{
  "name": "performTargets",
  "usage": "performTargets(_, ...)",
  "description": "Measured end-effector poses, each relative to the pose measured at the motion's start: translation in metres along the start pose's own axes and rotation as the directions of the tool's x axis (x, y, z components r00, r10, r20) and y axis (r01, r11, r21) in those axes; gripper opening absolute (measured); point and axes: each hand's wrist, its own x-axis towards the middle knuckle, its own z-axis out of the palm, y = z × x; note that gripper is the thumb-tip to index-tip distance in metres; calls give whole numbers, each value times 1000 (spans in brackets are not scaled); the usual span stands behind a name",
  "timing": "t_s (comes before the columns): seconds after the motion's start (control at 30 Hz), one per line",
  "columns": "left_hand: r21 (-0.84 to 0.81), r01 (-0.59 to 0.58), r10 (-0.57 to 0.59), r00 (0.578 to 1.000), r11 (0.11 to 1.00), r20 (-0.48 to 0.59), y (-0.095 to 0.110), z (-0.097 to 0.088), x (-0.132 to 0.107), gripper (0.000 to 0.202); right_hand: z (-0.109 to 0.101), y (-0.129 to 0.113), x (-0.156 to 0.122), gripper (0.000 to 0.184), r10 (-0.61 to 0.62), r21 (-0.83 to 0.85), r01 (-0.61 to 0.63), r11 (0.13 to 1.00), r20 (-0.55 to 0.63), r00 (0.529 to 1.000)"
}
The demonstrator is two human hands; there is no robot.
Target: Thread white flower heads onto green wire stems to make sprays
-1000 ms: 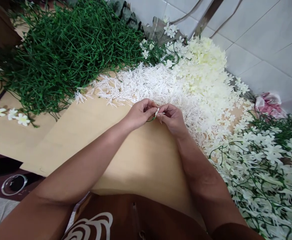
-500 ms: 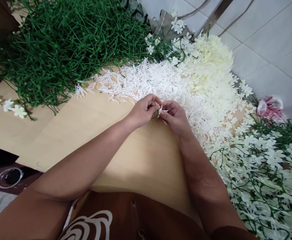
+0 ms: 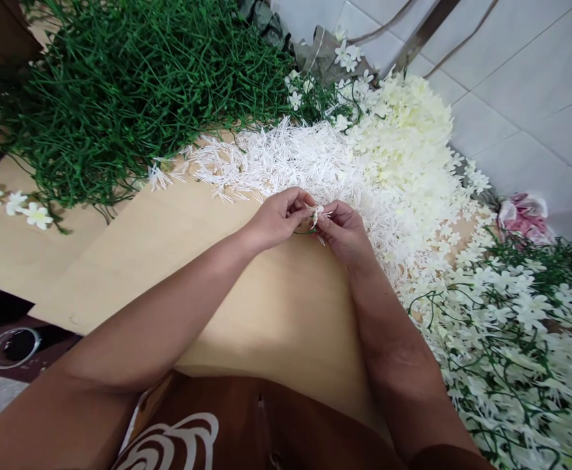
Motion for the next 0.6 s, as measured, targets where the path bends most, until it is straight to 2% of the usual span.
performTargets(0.1, -25, 1, -1, 1000, 1000, 10, 0, 0, 0, 14, 0, -4, 0, 32, 0, -22, 1, 1000, 53, 999)
performTargets(0.23, 83, -7, 2, 998, 997, 56, 4, -1, -2, 12, 2, -12, -1, 36, 59, -140, -38, 989, 147, 987)
performTargets(0.37, 250, -24, 10, 998, 968, 58, 9, -4, -4, 6, 2, -12, -1, 43, 64, -144, -53, 988, 71, 995)
performTargets(0.47, 395, -50, 19, 996, 917, 82, 13, -7, -4, 17, 2, -8, 0, 46, 54, -98, -53, 994, 5, 999)
performTargets(0.6, 526, -153, 63, 981, 837, 184, 11, -12, -2, 26, 0, -6, 1, 44, 53, -90, -51, 995, 24, 998)
